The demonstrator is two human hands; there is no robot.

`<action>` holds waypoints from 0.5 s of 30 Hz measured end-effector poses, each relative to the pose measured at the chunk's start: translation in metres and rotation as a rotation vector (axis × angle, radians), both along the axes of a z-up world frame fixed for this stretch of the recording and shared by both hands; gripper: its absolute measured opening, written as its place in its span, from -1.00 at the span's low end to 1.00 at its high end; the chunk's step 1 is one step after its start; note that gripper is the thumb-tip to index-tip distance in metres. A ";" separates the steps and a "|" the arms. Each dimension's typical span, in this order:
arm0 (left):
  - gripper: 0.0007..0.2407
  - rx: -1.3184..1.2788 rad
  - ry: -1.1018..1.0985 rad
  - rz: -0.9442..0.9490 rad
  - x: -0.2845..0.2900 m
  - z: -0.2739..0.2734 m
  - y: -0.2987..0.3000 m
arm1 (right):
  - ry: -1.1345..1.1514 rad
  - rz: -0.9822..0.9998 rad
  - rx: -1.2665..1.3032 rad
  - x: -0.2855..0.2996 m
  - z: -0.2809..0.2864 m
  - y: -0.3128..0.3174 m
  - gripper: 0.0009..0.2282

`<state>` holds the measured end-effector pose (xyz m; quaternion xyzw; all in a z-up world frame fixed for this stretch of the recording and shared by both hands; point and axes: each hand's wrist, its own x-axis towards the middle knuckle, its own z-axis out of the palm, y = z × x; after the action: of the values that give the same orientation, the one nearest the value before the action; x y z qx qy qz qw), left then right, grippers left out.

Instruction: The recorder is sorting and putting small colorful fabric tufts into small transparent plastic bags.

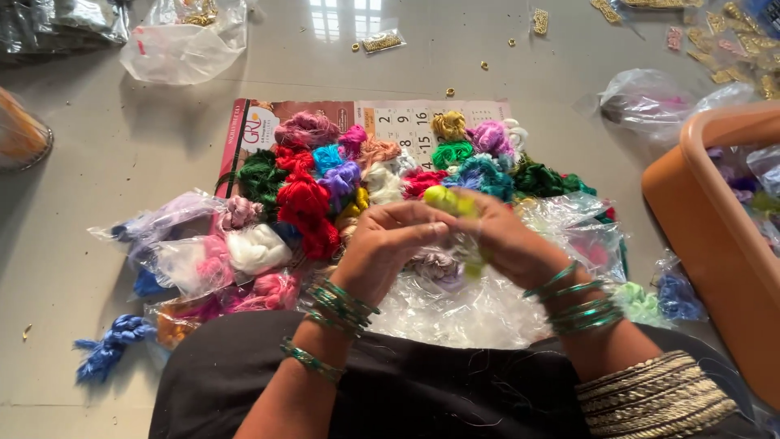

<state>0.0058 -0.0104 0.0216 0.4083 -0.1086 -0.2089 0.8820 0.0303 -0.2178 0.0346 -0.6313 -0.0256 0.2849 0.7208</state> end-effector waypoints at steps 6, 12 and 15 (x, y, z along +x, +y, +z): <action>-0.89 0.402 0.044 0.140 0.017 -0.028 0.025 | -0.249 -0.262 -0.121 0.012 0.036 -0.066 -0.79; -0.71 1.711 -0.123 0.051 0.034 -0.121 0.036 | -0.308 -0.385 -0.119 0.008 0.071 -0.082 -0.79; -0.68 1.962 0.014 -0.283 0.028 -0.094 0.017 | -0.291 -0.423 -0.113 0.004 0.079 -0.082 -0.78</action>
<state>0.0341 0.0071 -0.0722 0.9397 0.0698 -0.3121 0.1208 0.0343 -0.2996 0.1136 -0.6963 0.0194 0.0351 0.7166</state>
